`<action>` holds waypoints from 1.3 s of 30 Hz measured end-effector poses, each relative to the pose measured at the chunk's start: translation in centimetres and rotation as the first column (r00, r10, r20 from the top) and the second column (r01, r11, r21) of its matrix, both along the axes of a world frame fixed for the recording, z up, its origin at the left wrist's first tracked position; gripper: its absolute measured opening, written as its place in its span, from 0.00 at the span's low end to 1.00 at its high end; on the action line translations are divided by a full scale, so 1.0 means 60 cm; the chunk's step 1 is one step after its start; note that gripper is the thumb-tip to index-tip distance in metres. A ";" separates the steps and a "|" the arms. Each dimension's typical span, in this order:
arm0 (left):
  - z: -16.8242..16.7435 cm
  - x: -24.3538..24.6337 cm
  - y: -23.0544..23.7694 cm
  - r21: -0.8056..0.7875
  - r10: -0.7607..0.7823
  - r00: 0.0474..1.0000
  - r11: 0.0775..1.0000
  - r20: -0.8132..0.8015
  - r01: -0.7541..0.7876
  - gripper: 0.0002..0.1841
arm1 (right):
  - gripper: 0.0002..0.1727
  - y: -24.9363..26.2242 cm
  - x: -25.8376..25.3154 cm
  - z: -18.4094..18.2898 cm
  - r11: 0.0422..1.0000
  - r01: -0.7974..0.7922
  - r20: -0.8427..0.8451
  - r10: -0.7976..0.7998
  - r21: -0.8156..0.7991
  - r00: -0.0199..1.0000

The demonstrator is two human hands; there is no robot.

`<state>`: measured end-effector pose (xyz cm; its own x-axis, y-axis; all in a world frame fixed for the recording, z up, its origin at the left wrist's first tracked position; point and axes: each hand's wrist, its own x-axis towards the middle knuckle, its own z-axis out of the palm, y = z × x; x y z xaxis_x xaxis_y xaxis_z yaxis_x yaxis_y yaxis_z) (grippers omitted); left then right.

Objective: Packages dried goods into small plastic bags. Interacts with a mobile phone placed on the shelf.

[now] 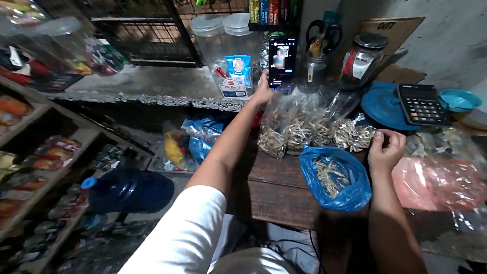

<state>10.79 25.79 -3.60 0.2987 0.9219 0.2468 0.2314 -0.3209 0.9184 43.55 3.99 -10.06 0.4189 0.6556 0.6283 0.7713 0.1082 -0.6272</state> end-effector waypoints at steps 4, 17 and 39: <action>-0.005 0.005 0.007 0.004 0.013 1.000 1.000 -0.005 -0.013 0.50 | 0.22 0.002 0.001 -0.003 1.000 0.000 0.016 0.000 0.006 1.000; -0.004 0.013 0.006 -0.003 0.101 0.992 0.995 -0.078 -0.101 0.50 | 0.22 0.002 -0.003 -0.002 1.000 0.012 0.012 -0.012 0.023 1.000; -0.006 0.008 0.006 0.001 0.007 1.000 1.000 0.012 -0.007 0.49 | 0.22 0.004 0.001 -0.003 1.000 0.011 0.034 -0.012 0.025 0.999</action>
<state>11.29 26.12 -3.96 0.2889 0.9237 0.2517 0.2225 -0.3205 0.9207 43.60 4.22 -10.25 0.4043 0.6349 0.6584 0.7934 0.1146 -0.5978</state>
